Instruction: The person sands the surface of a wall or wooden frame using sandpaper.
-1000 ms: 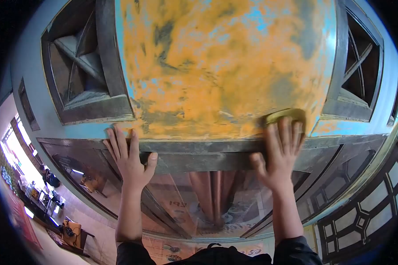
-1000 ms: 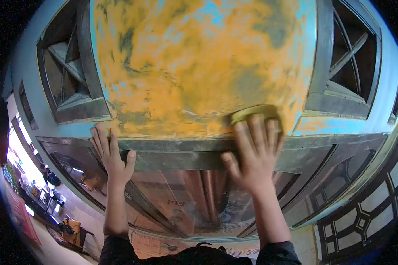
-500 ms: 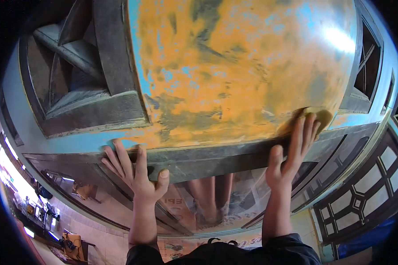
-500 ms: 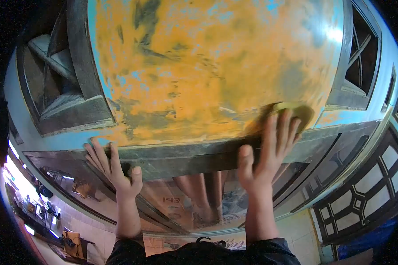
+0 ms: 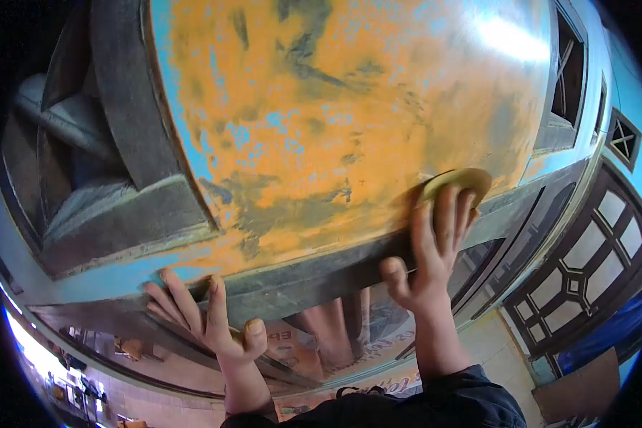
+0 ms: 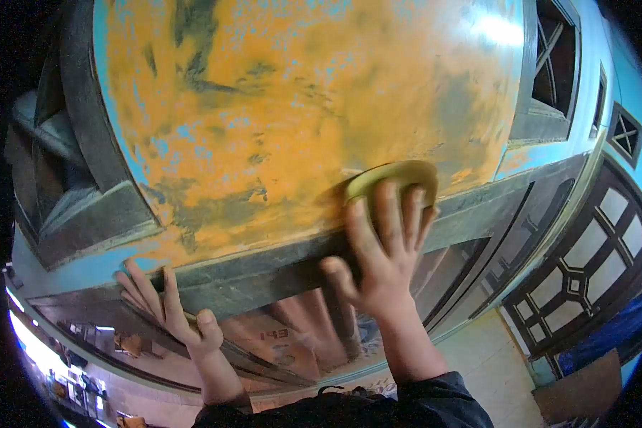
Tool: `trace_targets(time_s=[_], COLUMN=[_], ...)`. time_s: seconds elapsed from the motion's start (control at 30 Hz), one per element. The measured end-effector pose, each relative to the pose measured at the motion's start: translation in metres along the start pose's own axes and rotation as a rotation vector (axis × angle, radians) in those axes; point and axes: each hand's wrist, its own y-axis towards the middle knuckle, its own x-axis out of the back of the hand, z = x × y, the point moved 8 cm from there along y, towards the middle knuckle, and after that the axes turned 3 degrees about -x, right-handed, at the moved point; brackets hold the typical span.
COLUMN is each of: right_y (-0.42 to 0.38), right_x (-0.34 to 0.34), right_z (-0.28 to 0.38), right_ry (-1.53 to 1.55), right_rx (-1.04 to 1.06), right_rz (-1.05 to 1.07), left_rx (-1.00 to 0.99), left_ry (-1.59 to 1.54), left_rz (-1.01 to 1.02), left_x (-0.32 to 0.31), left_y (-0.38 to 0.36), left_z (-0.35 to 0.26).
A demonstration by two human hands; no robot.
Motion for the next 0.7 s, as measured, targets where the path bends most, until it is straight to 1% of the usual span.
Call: trace_targets(time_s=[0.03, 0.1, 0.13, 0.17, 0.23, 0.3, 0.33, 0.43, 0.47, 0.57, 0.6, 0.7], right_y=[0.002, 0.005, 0.001, -0.003, -0.005, 0.005, 0.006, 0.0, -0.006, -0.009, -0.004, 0.003], right_x=[0.004, 0.006, -0.001, -0.003, -0.002, 0.008, 0.01, 0.002, -0.001, -0.004, 0.003, 0.006], right_z=[-0.008, 0.006, 0.017, 0.03, 0.019, -0.005, -0.008, 0.025, 0.038, 0.015, 0.003, 0.016], right_ry=[0.003, 0.071, 0.048, 0.04, -0.046, -0.023, -0.013, 0.07, 0.077, -0.024, -0.014, 0.073], right_rx=[-0.055, -0.081, -0.042, 0.055, 0.124, -0.062, -0.078, -0.005, 0.08, 0.111, 0.005, -0.093], right_rz=[-0.035, -0.063, 0.021, 0.023, 0.058, 0.003, -0.023, 0.06, 0.089, 0.034, 0.023, -0.001], left_rx=[0.006, 0.022, 0.021, 0.019, 0.002, 0.003, -0.033, -0.055, -0.07, -0.083, -0.083, -0.081], left_ry=[-0.029, -0.008, -0.007, -0.006, 0.014, 0.014, 0.025, 0.026, 0.04, 0.026, 0.026, 0.021], left_rz=[-0.023, -0.009, -0.009, -0.007, 0.002, -0.011, -0.039, -0.051, -0.046, -0.051, -0.051, -0.048], left_x=[0.001, 0.002, 0.002, 0.003, 0.004, 0.004, 0.006, 0.006, 0.006, 0.006, 0.005, 0.005], left_y=[0.0, 0.001, 0.001, 0.001, 0.001, 0.002, 0.005, 0.007, 0.009, 0.006, 0.006, 0.006], left_z=[0.0, 0.0, -0.001, -0.001, -0.001, -0.002, -0.005, -0.006, -0.007, -0.006, -0.006, -0.006])
